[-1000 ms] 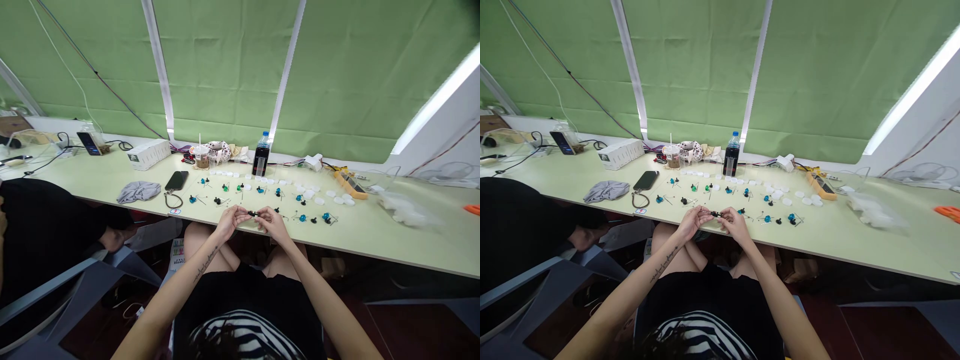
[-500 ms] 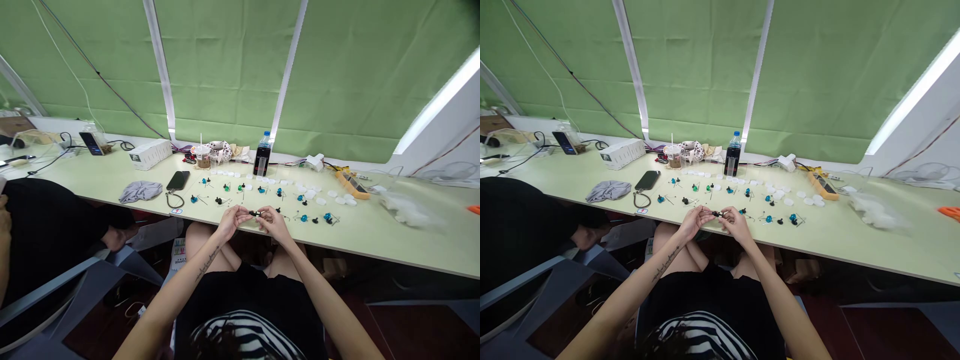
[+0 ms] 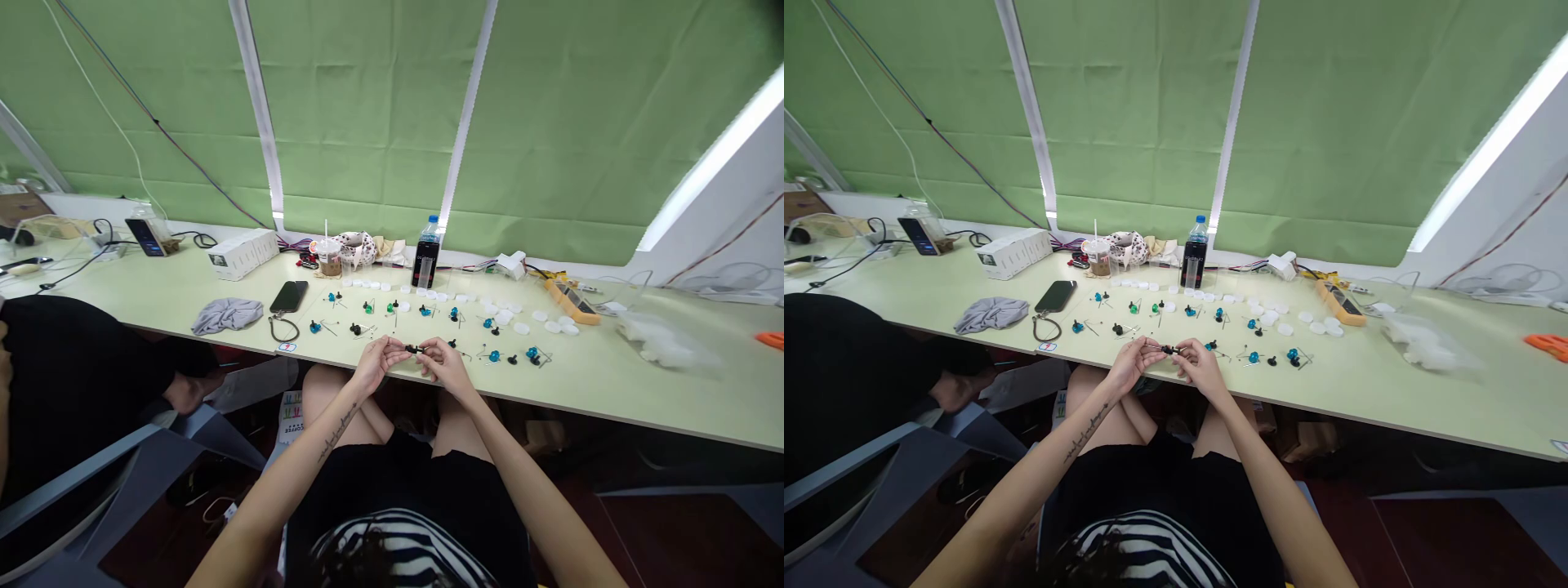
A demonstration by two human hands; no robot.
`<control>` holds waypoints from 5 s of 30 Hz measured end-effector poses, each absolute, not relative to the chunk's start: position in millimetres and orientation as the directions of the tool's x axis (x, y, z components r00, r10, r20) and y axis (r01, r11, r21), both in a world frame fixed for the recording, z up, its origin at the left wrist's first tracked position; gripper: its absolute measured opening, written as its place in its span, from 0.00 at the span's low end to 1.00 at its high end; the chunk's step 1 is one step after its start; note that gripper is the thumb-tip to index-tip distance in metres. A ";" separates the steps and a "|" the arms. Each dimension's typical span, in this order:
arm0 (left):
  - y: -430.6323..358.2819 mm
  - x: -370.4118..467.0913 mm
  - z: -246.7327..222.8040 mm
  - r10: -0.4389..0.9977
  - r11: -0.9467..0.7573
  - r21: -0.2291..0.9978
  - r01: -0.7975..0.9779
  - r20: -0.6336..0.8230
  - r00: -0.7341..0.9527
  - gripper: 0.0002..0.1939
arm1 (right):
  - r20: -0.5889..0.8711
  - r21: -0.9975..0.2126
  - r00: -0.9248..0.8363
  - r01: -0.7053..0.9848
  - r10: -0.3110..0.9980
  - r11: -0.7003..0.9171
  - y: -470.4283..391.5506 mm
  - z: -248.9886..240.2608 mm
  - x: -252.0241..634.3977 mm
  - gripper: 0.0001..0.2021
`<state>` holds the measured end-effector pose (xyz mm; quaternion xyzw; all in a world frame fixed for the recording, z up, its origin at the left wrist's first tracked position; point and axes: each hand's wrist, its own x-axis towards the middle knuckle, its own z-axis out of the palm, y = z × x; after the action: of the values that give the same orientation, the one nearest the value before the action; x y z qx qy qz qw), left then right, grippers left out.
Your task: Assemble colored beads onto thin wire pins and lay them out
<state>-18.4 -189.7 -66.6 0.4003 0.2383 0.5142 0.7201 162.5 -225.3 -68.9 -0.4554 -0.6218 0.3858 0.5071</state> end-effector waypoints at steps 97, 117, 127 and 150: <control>-188.0 -18.5 -72.3 0.928 0.132 0.817 -0.561 0.098 0.361 0.16 | 0.301 -0.939 -0.091 0.147 0.949 0.311 -228.2 -65.9 161.8 0.15; -187.5 -18.4 -74.0 0.929 0.124 0.817 -0.563 0.104 0.356 0.16 | 0.299 -0.937 -0.101 0.157 0.949 0.312 -227.1 -67.4 162.1 0.15; -188.7 -17.9 -69.7 0.928 0.118 0.822 -0.557 0.109 0.357 0.15 | 0.307 -0.936 -0.104 0.148 0.946 0.320 -228.2 -65.9 164.0 0.15; -187.8 -18.2 -73.2 0.926 0.118 0.824 -0.554 0.111 0.362 0.16 | 0.288 -0.944 -0.090 0.141 0.953 0.298 -227.2 -67.4 162.7 0.16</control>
<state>-18.2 -187.8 -73.2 0.4150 0.2240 0.5185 0.7133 162.7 -227.2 -67.4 -0.4396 -0.6222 0.3970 0.5118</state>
